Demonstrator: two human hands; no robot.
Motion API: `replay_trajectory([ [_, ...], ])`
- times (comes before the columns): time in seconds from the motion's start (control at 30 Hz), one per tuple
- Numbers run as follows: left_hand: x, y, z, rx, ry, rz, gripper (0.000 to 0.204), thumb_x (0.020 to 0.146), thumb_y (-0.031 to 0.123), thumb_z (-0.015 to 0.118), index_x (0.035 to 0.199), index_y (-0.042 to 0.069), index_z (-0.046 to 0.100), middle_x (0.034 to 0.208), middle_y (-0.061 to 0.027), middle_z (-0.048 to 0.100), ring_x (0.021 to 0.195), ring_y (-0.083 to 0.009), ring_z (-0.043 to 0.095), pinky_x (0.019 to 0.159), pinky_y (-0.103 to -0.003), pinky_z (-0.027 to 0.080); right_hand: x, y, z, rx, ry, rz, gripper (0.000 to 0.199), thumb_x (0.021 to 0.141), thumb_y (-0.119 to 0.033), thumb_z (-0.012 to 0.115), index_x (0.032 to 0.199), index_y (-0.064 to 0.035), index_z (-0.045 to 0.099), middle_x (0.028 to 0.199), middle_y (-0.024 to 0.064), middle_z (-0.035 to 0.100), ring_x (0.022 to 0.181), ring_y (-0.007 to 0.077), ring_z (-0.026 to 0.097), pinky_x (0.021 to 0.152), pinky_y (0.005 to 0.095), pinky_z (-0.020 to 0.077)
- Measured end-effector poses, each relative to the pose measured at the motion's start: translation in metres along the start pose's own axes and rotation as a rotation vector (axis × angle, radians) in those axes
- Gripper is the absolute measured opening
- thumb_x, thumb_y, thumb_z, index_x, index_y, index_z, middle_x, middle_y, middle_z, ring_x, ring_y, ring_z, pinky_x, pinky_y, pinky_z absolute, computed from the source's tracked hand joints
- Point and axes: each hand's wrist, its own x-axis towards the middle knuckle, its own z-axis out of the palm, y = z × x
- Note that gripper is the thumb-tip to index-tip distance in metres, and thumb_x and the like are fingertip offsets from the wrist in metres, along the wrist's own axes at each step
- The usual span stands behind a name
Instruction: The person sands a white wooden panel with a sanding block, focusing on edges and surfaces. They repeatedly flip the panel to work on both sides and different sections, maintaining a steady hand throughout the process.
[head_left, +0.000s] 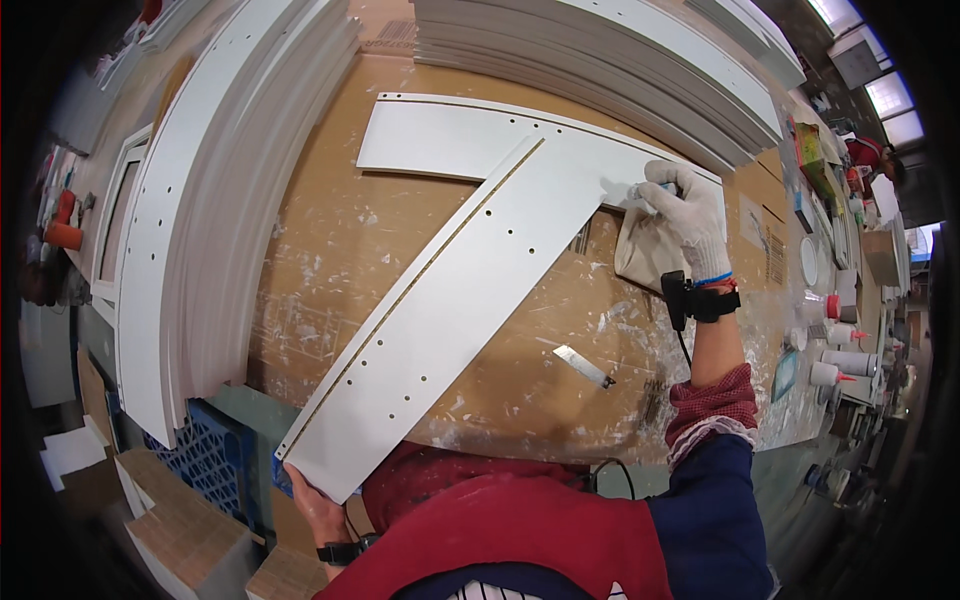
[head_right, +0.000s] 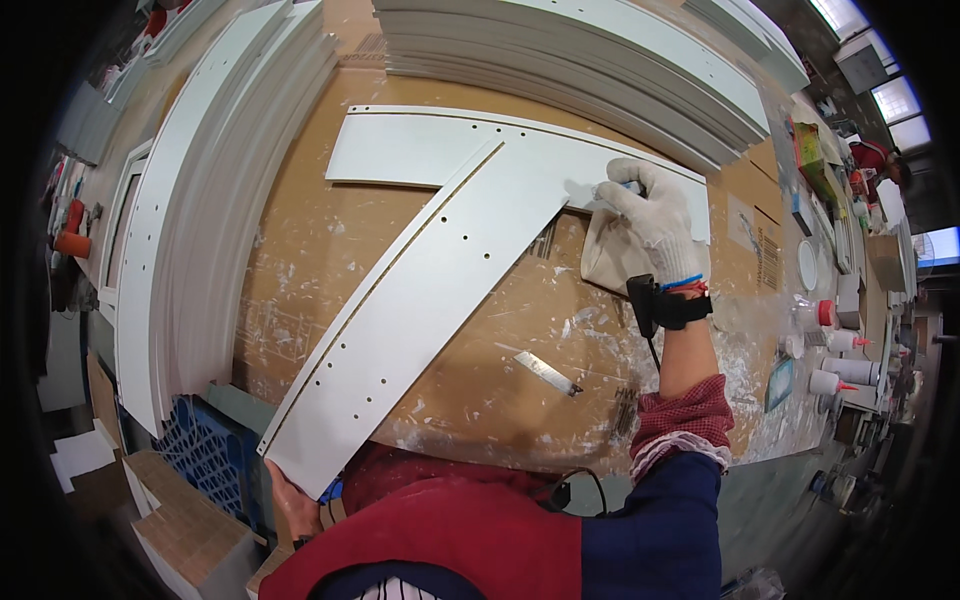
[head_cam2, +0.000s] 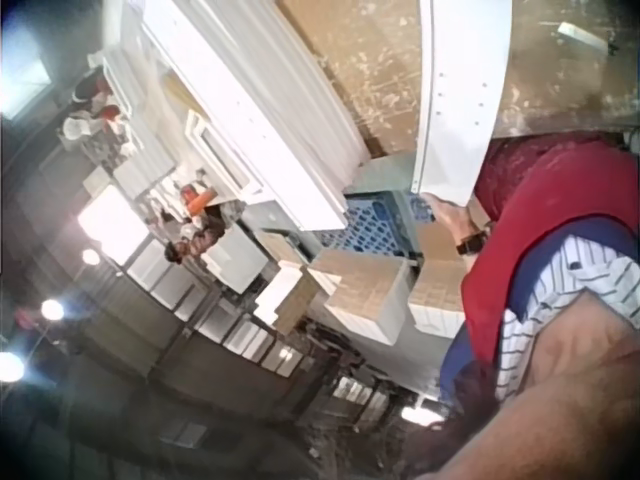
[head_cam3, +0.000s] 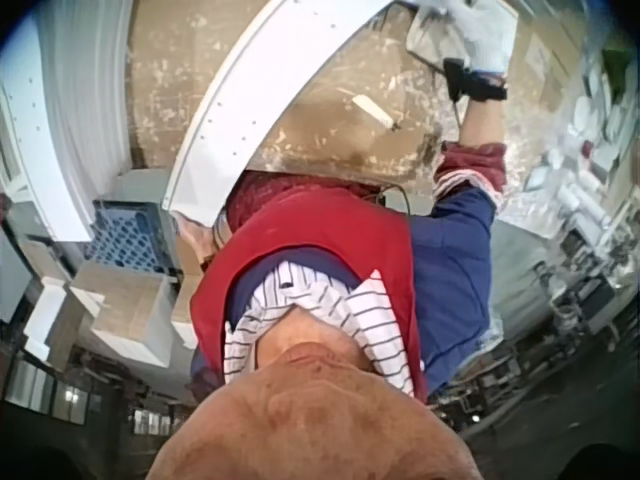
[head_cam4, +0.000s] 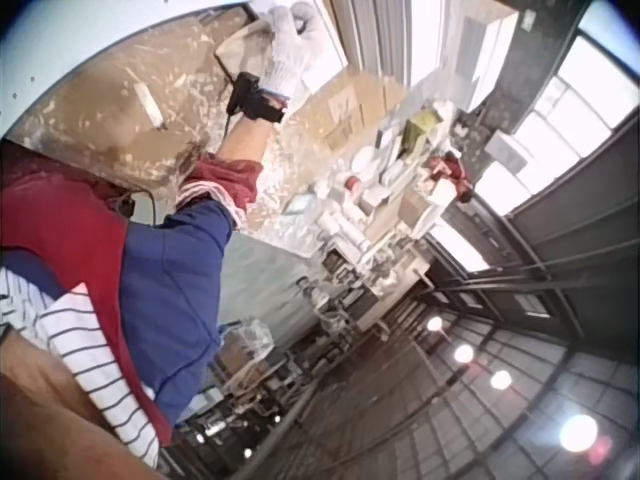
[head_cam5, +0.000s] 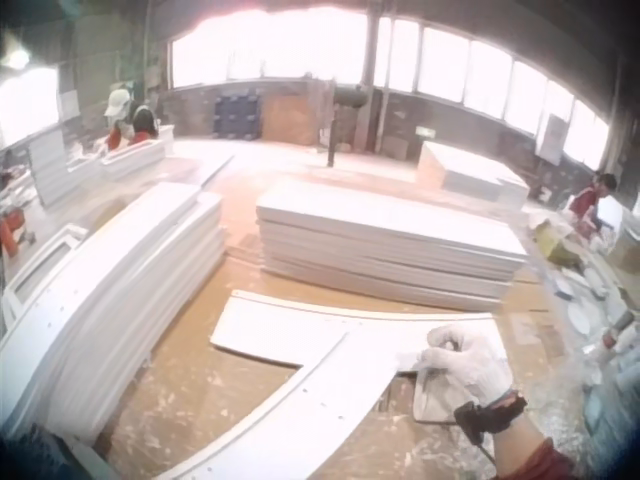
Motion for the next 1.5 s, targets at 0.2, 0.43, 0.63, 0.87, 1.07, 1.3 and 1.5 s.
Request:
replay_trajectory([
  [0.2,-0.001,0.0,-0.003,-0.045,-0.049,0.01,0.051,0.099,0.041,0.038,0.129,0.001,0.046,0.127,-0.0098,0.052,0.112,-0.0231,0.052,0.094,-0.034,0.044,-0.006,0.012,0.027,-0.233,-0.02,-0.318,0.029,0.075,-0.017,0.071,0.1,-0.0037,0.064,0.092,0.0067,0.062,0.08,0.0147,0.058,0.076,0.026,0.0474],
  [0.43,-0.004,-0.002,-0.006,-0.04,-0.103,-0.002,0.05,0.099,0.041,0.037,0.129,0.002,0.046,0.125,-0.0092,0.053,0.111,-0.0224,0.053,0.093,-0.034,0.045,0.011,0.019,0.026,-0.129,0.102,-0.068,0.026,0.075,-0.015,0.069,0.098,-0.0049,0.064,0.089,0.0092,0.059,0.079,0.0187,0.059,0.075,0.0287,0.0484],
  [0.63,-0.003,-0.005,-0.003,-0.055,-0.047,-0.005,0.05,0.099,0.04,0.036,0.129,0.001,0.045,0.125,-0.0098,0.054,0.11,-0.023,0.054,0.092,-0.035,0.045,0.012,0.031,0.031,-0.485,0.229,-0.501,0.022,0.076,-0.018,0.069,0.094,-0.007,0.064,0.091,0.0108,0.06,0.082,0.0225,0.06,0.075,0.0326,0.0478],
  [0.87,-0.006,-0.017,-0.002,-0.132,-0.092,-0.018,0.05,0.099,0.039,0.035,0.129,-0.001,0.044,0.127,-0.0111,0.052,0.113,-0.0242,0.053,0.097,-0.037,0.044,-0.022,0.006,0.036,-0.207,0.034,-0.324,0.03,0.077,-0.019,0.07,0.101,-0.0016,0.063,0.081,0.0034,0.059,0.075,0.0121,0.055,0.069,0.026,0.0453],
  [1.07,-0.01,-0.033,0.028,-0.278,-0.376,-0.16,0.052,0.1,0.038,0.031,0.134,0.0,0.038,0.133,-0.0122,0.047,0.12,-0.0249,0.048,0.103,-0.038,0.039,-0.111,-0.009,0.071,0.159,-0.282,-0.218,0.028,0.083,-0.006,0.063,0.11,0.0022,0.06,0.091,0.0029,0.061,0.078,0.008,0.055,0.069,0.0214,0.0461],
  [1.3,-0.026,-0.028,0.065,-0.344,-0.665,-0.257,0.055,0.099,0.041,0.029,0.138,0.002,0.03,0.14,-0.0129,0.04,0.128,-0.026,0.04,0.107,-0.04,0.033,-0.233,-0.031,0.123,-0.021,-0.74,-0.58,0.028,0.075,-0.003,0.069,0.102,-0.0018,0.063,0.092,0.0091,0.065,0.083,0.0185,0.063,0.073,0.0281,0.0499],
  [1.5,-0.021,-0.036,0.069,-0.348,-0.774,-0.279,0.052,0.1,0.04,0.028,0.137,0.003,0.033,0.138,-0.0115,0.042,0.125,-0.024,0.044,0.105,-0.04,0.036,-0.286,-0.039,0.148,-0.18,-0.804,-0.797,0.027,0.078,-0.014,0.068,0.104,-0.0069,0.063,0.089,0.0102,0.062,0.081,0.0269,0.061,0.069,0.0335,0.0501],
])
